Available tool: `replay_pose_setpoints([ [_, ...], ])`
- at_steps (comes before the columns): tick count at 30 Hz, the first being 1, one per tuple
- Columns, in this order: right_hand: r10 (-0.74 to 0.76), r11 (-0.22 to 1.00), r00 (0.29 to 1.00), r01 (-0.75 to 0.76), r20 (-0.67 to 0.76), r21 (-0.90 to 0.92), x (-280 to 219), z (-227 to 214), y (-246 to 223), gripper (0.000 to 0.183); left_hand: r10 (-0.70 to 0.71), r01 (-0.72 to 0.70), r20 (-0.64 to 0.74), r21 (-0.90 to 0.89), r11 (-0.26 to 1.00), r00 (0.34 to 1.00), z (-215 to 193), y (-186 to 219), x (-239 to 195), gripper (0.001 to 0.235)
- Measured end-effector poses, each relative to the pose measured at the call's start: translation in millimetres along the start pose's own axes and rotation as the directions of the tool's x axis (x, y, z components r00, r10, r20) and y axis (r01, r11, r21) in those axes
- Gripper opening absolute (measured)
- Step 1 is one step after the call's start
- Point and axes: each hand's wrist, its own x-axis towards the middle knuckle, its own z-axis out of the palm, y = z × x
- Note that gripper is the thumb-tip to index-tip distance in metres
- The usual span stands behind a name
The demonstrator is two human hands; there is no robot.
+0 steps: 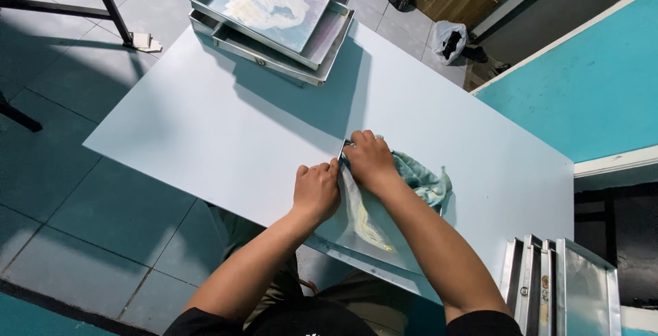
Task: The person wipes a rectangular metal tray with a cloth, cleaning a yellowish residue from its surface. They flip the tray over to clean the other side and then place it on a stack of similar trays.
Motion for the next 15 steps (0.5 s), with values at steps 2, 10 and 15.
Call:
replay_pose_setpoints([
  [2, -0.015, 1.000, 1.000, 0.015, -0.012, -0.004, -2.2, -0.4, 3.0, 0.013, -0.006, 0.006, -0.016, -0.013, 1.000, 1.000, -0.6, 0.2, -1.1, 0.048],
  [10, -0.109, 0.979, 0.994, 0.112, 0.023, -0.173, -36.7, -29.2, 15.4, 0.018, -0.057, 0.051, -0.057, -0.101, 0.994, 0.997, -11.4, 5.9, -5.2, 0.044],
  [15, 0.060, 0.987, 0.961, -0.017, 0.269, -0.159, -83.4, -51.6, 44.7, 0.024, -0.076, 0.070, -0.069, -0.086, 0.994, 0.995, -15.4, 8.1, -6.0, 0.041],
])
